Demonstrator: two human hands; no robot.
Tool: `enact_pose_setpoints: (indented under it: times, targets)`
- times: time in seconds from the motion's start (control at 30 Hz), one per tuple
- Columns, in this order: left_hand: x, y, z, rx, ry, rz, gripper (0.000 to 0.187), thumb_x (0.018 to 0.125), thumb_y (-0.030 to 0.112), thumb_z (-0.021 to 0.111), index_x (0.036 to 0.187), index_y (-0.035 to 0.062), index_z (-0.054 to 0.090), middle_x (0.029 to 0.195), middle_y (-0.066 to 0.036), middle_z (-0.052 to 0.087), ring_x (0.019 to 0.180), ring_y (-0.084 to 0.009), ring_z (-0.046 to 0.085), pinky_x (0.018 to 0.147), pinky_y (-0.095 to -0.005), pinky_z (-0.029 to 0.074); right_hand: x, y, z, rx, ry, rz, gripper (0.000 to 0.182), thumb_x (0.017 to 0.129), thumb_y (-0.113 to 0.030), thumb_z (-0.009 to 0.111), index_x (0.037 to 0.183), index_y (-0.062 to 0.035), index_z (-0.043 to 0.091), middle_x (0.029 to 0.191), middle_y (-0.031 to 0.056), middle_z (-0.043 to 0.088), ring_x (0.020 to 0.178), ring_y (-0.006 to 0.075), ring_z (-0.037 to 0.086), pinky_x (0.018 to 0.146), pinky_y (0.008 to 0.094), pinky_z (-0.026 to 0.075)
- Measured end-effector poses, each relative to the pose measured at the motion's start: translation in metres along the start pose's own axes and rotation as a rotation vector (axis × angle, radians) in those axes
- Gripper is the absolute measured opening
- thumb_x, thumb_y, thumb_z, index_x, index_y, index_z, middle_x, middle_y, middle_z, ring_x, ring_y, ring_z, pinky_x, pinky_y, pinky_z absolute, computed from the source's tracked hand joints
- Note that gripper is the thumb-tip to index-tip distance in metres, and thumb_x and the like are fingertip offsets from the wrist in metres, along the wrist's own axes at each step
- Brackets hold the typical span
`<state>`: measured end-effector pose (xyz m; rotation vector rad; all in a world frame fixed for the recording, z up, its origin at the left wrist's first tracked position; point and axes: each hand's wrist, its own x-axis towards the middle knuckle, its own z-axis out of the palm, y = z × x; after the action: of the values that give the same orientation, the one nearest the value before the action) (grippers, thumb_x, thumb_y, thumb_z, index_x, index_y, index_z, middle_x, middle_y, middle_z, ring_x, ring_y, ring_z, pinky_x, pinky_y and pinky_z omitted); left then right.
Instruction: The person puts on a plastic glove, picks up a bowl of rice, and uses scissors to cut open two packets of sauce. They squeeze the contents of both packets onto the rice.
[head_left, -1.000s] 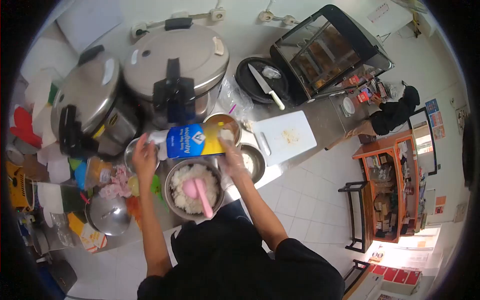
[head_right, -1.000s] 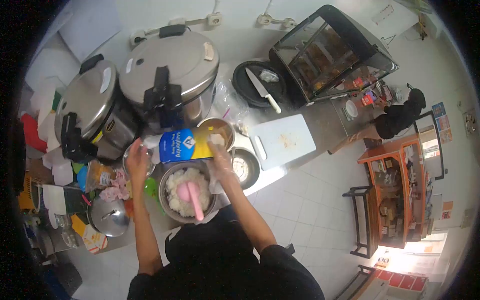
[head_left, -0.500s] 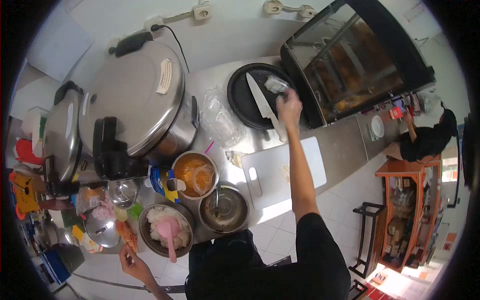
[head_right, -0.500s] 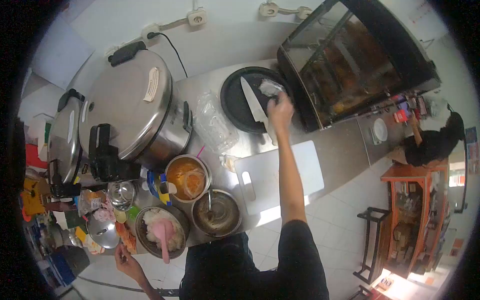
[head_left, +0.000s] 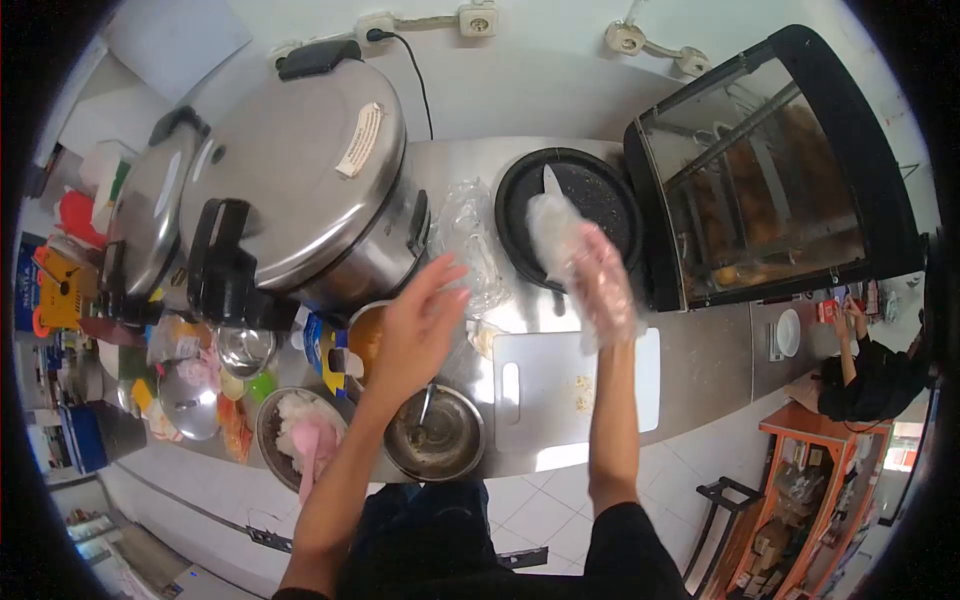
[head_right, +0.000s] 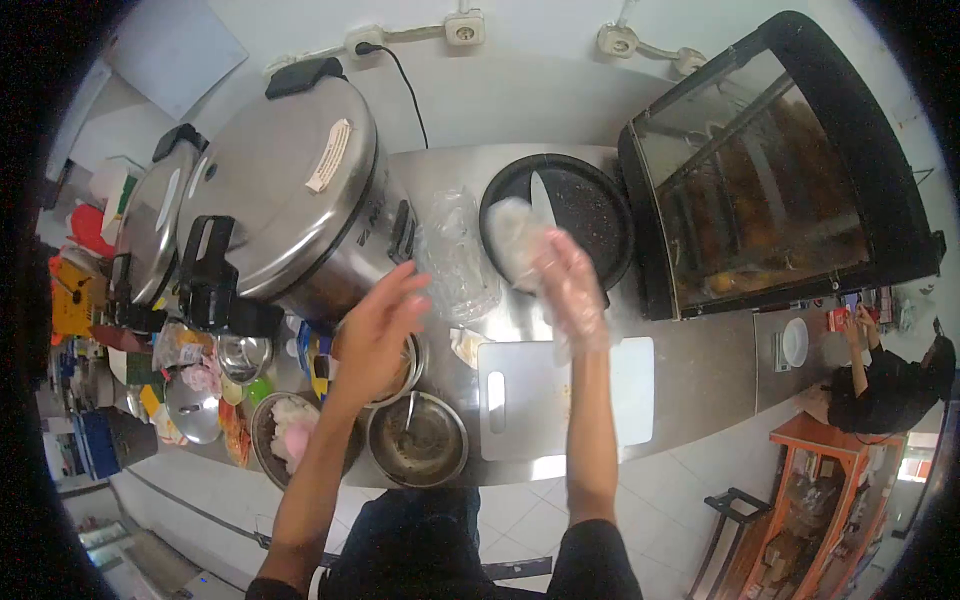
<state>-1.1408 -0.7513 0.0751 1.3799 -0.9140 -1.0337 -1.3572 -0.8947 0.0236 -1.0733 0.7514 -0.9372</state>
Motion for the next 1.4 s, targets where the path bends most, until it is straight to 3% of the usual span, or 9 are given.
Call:
enact_pose_setpoints:
  times: [0.13, 0.3, 0.6, 0.73, 0.8, 0.83, 0.97, 1.2, 1.4]
  targets:
    - [-0.008, -0.011, 0.032, -0.269, -0.163, 0.048, 0.041, 0.090, 0.001, 0.070, 0.128, -0.0032, 0.058, 0.114, -0.008, 0.069, 0.099, -0.0130, 0.065, 0.081, -0.0255, 0.054, -0.063, 0.011, 0.060, -0.284, 0.076, -0.131, 0.024, 0.087, -0.003, 0.071, 0.110, -0.0027, 0.064, 0.102, 0.0044, 0.066, 0.087, 0.0127, 0.063, 0.080, 0.0273, 0.052]
    - [-0.059, -0.031, 0.006, 0.227, 0.419, 0.405, 0.029, 0.063, -0.015, 0.056, 0.087, 0.0001, 0.059, 0.069, 0.000, 0.050, 0.061, -0.0054, 0.047, 0.053, -0.0212, 0.035, -0.129, 0.009, 0.133, -0.708, 0.466, -0.357, 0.022, 0.080, 0.003, 0.071, 0.100, -0.0020, 0.061, 0.089, 0.0100, 0.061, 0.074, 0.0207, 0.060, 0.069, 0.0330, 0.050]
    - [-0.196, 0.010, -0.060, 0.350, 0.532, 0.506, 0.029, 0.064, -0.013, 0.063, 0.089, 0.0012, 0.061, 0.083, -0.009, 0.062, 0.066, -0.0188, 0.060, 0.059, -0.0295, 0.049, -0.279, 0.019, 0.239, -1.011, 0.593, -0.843, 0.024, 0.080, 0.001, 0.073, 0.099, -0.0021, 0.060, 0.085, 0.0126, 0.061, 0.074, 0.0279, 0.059, 0.061, 0.0340, 0.049]
    - [-0.279, 0.003, -0.116, 0.555, 0.358, 0.799, 0.028, 0.063, -0.007, 0.071, 0.088, 0.0028, 0.063, 0.088, -0.008, 0.064, 0.074, -0.0239, 0.064, 0.063, -0.0327, 0.052, -0.320, 0.056, 0.269, -0.551, 0.181, -0.310, 0.017, 0.094, -0.013, 0.065, 0.107, -0.0050, 0.058, 0.073, 0.0006, 0.054, 0.058, 0.0112, 0.048, 0.051, 0.0262, 0.038]
    - [-0.308, 0.001, -0.137, 0.618, 0.377, 0.869, 0.028, 0.059, -0.005, 0.074, 0.082, 0.0032, 0.062, 0.086, -0.008, 0.061, 0.075, -0.0254, 0.062, 0.062, -0.0318, 0.051, -0.336, 0.058, 0.279, 0.299, -0.111, 0.324, 0.034, 0.096, -0.011, 0.053, 0.129, -0.0079, 0.059, 0.064, -0.0056, 0.043, 0.055, 0.0032, 0.039, 0.047, 0.0225, 0.032]
    - [-0.323, 0.000, -0.149, 0.738, 0.351, 1.010, 0.026, 0.060, -0.005, 0.075, 0.081, 0.0036, 0.063, 0.086, -0.008, 0.061, 0.074, -0.0252, 0.062, 0.062, -0.0315, 0.051, -0.346, 0.047, 0.298, 0.302, -0.148, 0.356, 0.057, 0.095, -0.011, 0.052, 0.151, -0.0102, 0.038, 0.063, -0.0078, 0.039, 0.052, 0.0017, 0.032, 0.045, 0.0185, 0.024]
    - [-0.377, -0.023, -0.184, 0.793, 0.362, 1.096, 0.022, 0.065, -0.006, 0.076, 0.080, 0.0036, 0.064, 0.086, -0.007, 0.062, 0.068, -0.0238, 0.061, 0.059, -0.0317, 0.051, -0.375, 0.067, 0.329, 0.333, -0.199, 0.305, 0.069, 0.095, -0.009, 0.053, 0.157, -0.0115, 0.023, 0.070, -0.0083, 0.044, 0.054, 0.0013, 0.034, 0.046, 0.0177, 0.027]
    - [-0.405, -0.029, -0.198, 0.746, 0.708, 0.838, 0.021, 0.066, -0.005, 0.077, 0.082, 0.0031, 0.066, 0.082, -0.007, 0.064, 0.067, -0.0244, 0.063, 0.058, -0.0321, 0.051, -0.403, 0.102, 0.394, 0.307, 0.074, -0.101, 0.071, 0.094, 0.000, 0.057, 0.156, -0.0071, 0.023, 0.092, -0.0044, 0.057, 0.073, 0.0034, 0.049, 0.062, 0.0184, 0.042]
    - [-0.418, -0.005, -0.203, 0.866, 0.780, 0.855, 0.022, 0.063, -0.003, 0.076, 0.081, 0.0052, 0.067, 0.082, -0.006, 0.063, 0.067, -0.0253, 0.061, 0.058, -0.0343, 0.049, -0.405, 0.080, 0.408, 0.517, 0.049, 0.085, 0.064, 0.095, -0.004, 0.061, 0.152, -0.0047, 0.032, 0.130, 0.0060, 0.055, 0.116, 0.0150, 0.054, 0.095, 0.0280, 0.046]
